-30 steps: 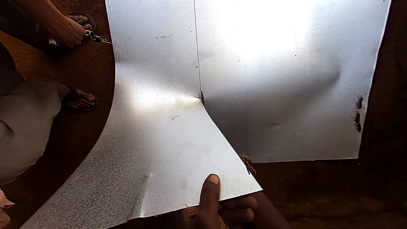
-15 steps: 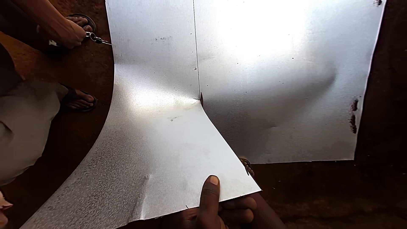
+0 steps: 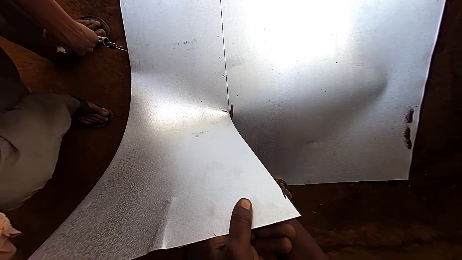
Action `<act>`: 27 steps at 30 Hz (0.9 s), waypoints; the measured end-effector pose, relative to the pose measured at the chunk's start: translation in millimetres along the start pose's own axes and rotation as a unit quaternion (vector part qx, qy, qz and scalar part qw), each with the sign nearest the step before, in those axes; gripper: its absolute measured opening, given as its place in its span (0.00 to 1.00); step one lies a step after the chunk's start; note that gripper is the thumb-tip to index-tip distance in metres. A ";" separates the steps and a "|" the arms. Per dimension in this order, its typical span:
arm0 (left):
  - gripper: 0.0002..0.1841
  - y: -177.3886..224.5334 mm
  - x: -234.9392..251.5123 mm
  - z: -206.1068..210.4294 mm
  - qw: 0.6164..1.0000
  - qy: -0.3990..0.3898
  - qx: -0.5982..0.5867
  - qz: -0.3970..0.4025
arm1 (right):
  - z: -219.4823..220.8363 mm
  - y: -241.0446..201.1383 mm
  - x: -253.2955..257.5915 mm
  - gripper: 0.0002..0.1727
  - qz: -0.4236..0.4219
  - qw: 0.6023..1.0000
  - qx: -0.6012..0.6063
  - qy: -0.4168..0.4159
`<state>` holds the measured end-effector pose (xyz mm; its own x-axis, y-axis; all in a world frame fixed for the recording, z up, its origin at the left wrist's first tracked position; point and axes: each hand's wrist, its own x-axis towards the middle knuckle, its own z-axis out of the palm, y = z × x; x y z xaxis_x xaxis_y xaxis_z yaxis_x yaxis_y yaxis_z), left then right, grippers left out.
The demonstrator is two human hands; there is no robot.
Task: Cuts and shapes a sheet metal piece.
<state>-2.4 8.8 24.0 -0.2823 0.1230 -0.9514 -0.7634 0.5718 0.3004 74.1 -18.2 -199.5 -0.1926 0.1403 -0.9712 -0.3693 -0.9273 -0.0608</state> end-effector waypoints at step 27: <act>0.10 -2.8 -8.0 -2.8 0.999 -0.011 -0.025 0.019 | -15.6 -6.6 -3.5 0.17 -0.137 0.931 -0.337 0.027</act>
<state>0.4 3.9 31.0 -0.2991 0.1621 -0.9403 -0.7807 0.5250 0.3388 91.4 -18.0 -199.3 -0.1230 0.4037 -0.9066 0.2589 -0.8689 -0.4220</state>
